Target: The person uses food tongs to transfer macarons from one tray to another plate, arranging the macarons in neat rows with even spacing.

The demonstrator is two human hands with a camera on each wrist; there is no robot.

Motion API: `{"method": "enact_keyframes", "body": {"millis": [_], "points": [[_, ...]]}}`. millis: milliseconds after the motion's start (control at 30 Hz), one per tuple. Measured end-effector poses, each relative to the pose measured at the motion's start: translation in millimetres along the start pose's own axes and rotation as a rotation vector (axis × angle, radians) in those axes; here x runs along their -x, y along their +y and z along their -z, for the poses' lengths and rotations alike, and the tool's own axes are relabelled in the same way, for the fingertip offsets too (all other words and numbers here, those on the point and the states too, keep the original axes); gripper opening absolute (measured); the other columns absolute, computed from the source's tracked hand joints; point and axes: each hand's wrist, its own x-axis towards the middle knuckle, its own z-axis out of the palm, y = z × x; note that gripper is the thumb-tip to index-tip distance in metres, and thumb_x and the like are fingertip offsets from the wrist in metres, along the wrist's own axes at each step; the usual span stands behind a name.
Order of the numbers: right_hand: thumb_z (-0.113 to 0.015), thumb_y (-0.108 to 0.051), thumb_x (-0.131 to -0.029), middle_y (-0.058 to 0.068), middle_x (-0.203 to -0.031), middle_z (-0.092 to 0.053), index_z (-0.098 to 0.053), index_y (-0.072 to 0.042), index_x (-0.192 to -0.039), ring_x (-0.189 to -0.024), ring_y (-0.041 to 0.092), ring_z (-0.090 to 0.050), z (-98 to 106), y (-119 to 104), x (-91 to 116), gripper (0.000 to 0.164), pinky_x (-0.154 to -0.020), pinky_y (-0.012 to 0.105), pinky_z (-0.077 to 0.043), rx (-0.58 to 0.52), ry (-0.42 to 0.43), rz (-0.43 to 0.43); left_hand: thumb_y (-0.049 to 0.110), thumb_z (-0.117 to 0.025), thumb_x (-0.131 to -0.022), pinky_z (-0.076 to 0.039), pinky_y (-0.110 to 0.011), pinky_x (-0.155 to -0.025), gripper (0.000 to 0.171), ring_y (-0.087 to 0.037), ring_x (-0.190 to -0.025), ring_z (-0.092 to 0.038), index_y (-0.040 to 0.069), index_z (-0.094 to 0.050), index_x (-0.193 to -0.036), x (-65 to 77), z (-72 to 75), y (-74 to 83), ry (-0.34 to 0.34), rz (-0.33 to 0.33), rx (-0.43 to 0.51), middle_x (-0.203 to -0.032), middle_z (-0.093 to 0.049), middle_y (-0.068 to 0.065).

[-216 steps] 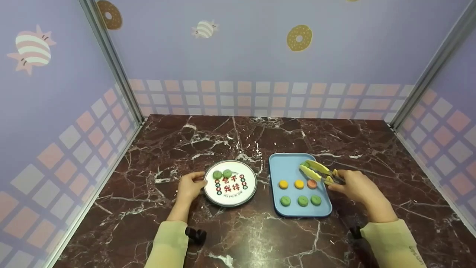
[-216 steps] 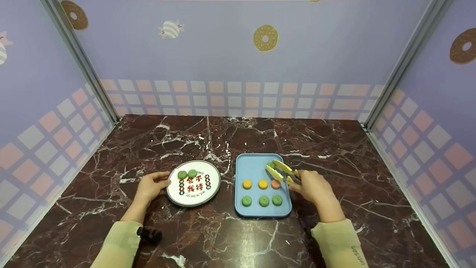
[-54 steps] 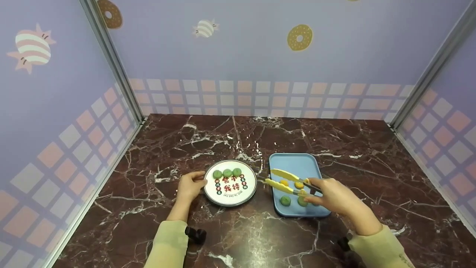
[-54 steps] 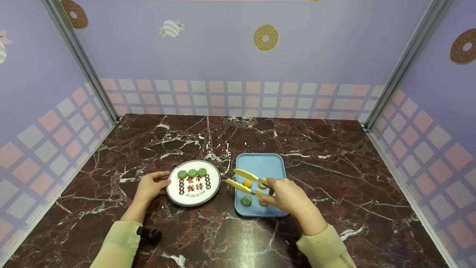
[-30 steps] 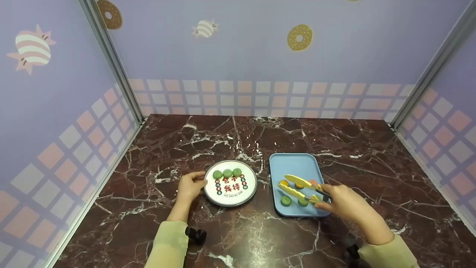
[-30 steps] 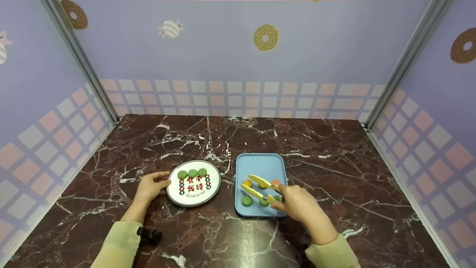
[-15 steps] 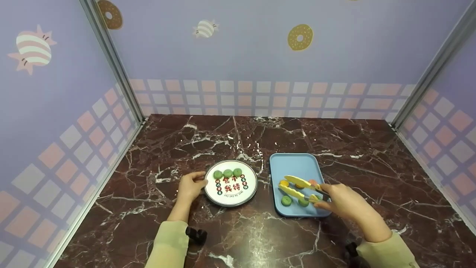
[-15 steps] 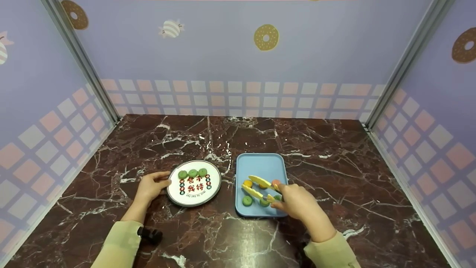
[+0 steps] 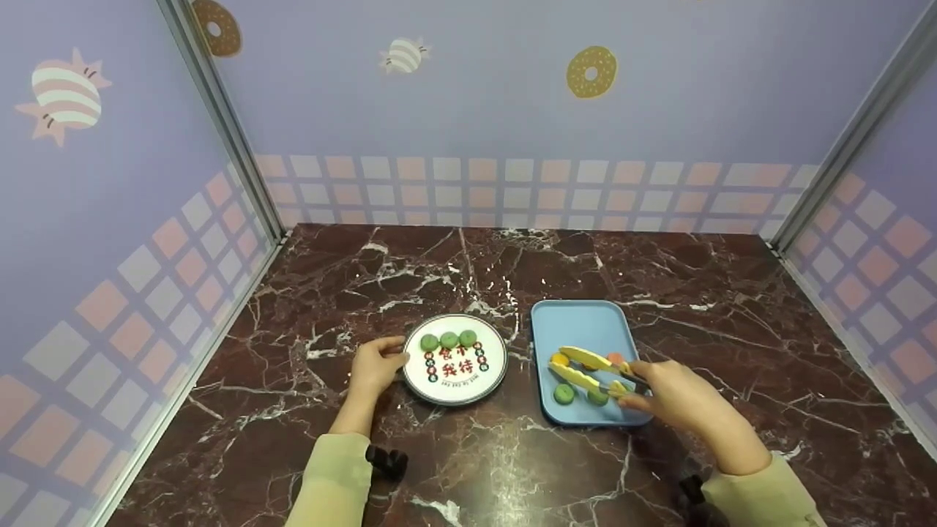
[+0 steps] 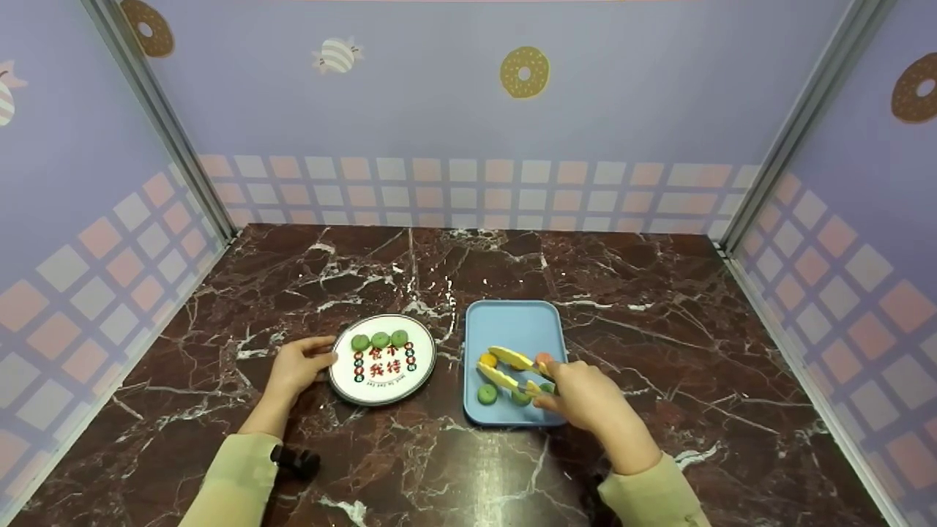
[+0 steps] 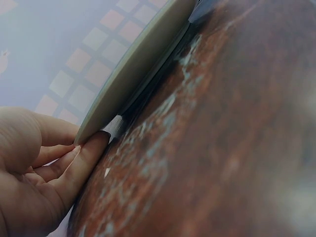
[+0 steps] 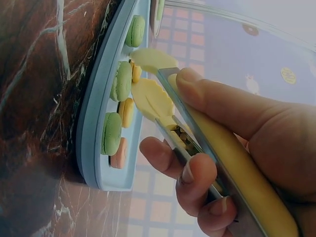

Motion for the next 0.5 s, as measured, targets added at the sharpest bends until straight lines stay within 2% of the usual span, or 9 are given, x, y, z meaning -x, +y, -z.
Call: {"method": "enact_keyframes", "body": {"millis": [300,500], "points": [[-0.082,-0.035,-0.086,0.008,-0.092,-0.075,-0.071,-0.004,-0.114,-0.081,0.027,-0.071,-0.1,0.1,0.1,0.043,-0.064,0.045,-0.053,0.000,-0.007,-0.005,0.004,-0.071,-0.091,-0.062,-0.029,-0.067,0.037,-0.035,-0.103,-0.072,-0.004,-0.069,-0.128,-0.2,0.2,0.2,-0.004,0.010,0.021,-0.121,-0.071,-0.027],[-0.082,-0.036,-0.086,0.004,-0.084,-0.072,-0.071,-0.003,-0.115,-0.073,0.019,-0.065,1.1,-1.1,0.3,0.044,-0.059,0.039,-0.048,0.000,-0.001,-0.001,0.002,-0.072,-0.090,-0.062,-0.029,-0.070,0.036,-0.037,-0.103,-0.073,-0.005,-0.070,-0.125,-1.1,0.1,-0.6,0.018,-0.015,0.005,-0.117,-0.072,-0.028]]}}
